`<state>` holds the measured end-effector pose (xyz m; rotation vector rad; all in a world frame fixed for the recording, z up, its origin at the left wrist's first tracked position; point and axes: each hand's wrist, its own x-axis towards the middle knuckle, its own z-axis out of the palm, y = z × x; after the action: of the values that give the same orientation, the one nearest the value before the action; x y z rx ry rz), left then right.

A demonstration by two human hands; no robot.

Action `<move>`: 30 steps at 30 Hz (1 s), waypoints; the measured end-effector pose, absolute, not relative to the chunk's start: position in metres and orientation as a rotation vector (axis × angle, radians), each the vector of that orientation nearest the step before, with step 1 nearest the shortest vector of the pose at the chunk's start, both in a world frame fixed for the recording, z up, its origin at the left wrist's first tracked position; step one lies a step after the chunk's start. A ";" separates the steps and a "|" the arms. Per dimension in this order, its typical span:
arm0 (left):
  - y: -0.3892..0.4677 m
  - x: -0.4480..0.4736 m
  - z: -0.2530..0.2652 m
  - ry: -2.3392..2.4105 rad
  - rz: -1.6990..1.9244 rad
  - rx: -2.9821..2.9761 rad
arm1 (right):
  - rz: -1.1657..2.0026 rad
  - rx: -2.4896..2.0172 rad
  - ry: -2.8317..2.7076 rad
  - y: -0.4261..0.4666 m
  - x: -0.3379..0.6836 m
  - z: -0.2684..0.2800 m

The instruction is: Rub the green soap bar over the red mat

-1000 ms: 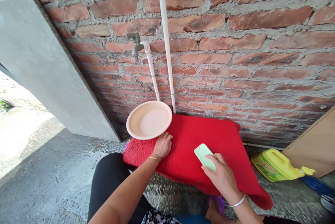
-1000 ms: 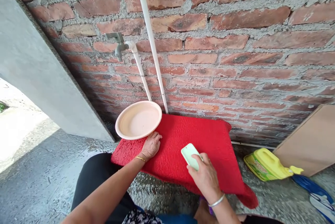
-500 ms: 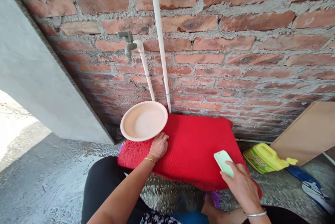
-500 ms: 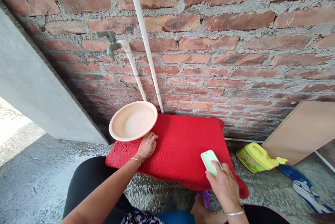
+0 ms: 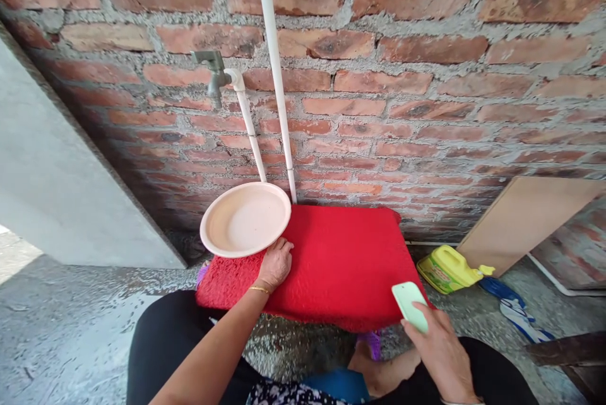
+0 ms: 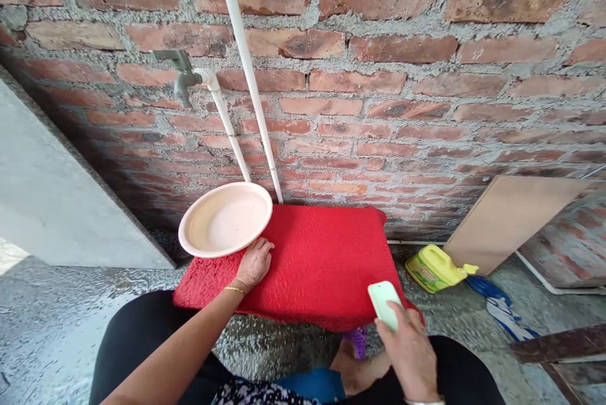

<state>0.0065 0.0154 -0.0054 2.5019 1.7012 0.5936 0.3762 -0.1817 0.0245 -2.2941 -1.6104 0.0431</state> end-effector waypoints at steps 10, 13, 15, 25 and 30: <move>0.017 0.005 -0.009 1.703 0.590 2.526 | 0.128 -2.231 -1.686 -0.192 0.392 0.026; 0.017 0.004 -0.010 1.704 0.588 2.540 | 0.000 -2.422 -1.599 -0.196 0.411 0.030; 0.018 0.004 -0.011 1.700 0.591 2.542 | -0.081 -2.501 -1.526 -0.195 0.423 0.034; 0.015 0.009 -0.006 1.679 0.581 2.496 | 0.177 -2.386 -1.348 -0.169 0.449 0.012; 0.014 0.012 -0.002 1.709 0.553 2.465 | 0.044 -2.331 -1.487 -0.166 0.461 0.003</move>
<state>0.0118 0.0136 -0.0025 2.4651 1.7087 0.5527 0.4606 -0.1662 0.0028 -2.3311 -1.4869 0.0438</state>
